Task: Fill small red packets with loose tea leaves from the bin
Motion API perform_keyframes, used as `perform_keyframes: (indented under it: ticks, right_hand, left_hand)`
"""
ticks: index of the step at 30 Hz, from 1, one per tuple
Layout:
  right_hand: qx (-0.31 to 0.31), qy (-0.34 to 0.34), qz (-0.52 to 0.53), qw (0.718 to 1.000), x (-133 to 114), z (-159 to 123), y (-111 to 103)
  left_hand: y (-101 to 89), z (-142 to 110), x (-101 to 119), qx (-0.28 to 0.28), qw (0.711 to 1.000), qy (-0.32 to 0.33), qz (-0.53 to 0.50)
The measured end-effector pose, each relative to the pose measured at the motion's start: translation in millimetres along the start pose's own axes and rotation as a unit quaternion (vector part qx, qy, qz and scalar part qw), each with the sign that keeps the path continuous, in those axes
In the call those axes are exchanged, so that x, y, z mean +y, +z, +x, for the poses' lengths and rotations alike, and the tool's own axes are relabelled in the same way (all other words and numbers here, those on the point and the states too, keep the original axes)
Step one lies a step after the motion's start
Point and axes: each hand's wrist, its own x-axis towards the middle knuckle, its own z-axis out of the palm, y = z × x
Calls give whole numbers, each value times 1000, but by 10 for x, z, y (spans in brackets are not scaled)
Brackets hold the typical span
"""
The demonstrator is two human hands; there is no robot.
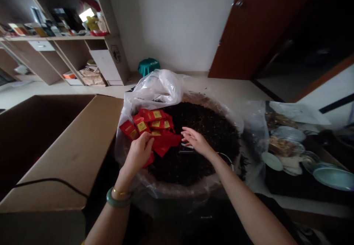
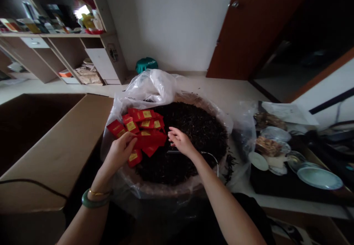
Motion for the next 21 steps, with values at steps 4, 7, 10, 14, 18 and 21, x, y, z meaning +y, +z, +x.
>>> perform_keyframes:
  ticks: [4, 7, 10, 14, 18, 21]
  right_hand:
    - [33, -36, 11, 999, -21, 23, 8]
    - [107, -76, -71, 989, 2, 46, -64]
    - [174, -152, -179, 956, 47, 66, -137]
    - [267, -251, -266, 891, 79, 95, -187]
    - [285, -303, -343, 842, 52, 99, -198]
    - [277, -324, -392, 815, 33, 86, -195]
  left_hand:
    - [379, 183, 86, 11, 993, -12, -114]
    - [649, 365, 111, -63, 987, -4, -151]
    - [843, 520, 141, -166, 961, 0, -220]
    - [1076, 614, 143, -208, 889, -71, -403]
    - [1240, 605, 83, -174, 856, -102, -477]
    - [1282, 576, 66, -172, 834, -116, -512]
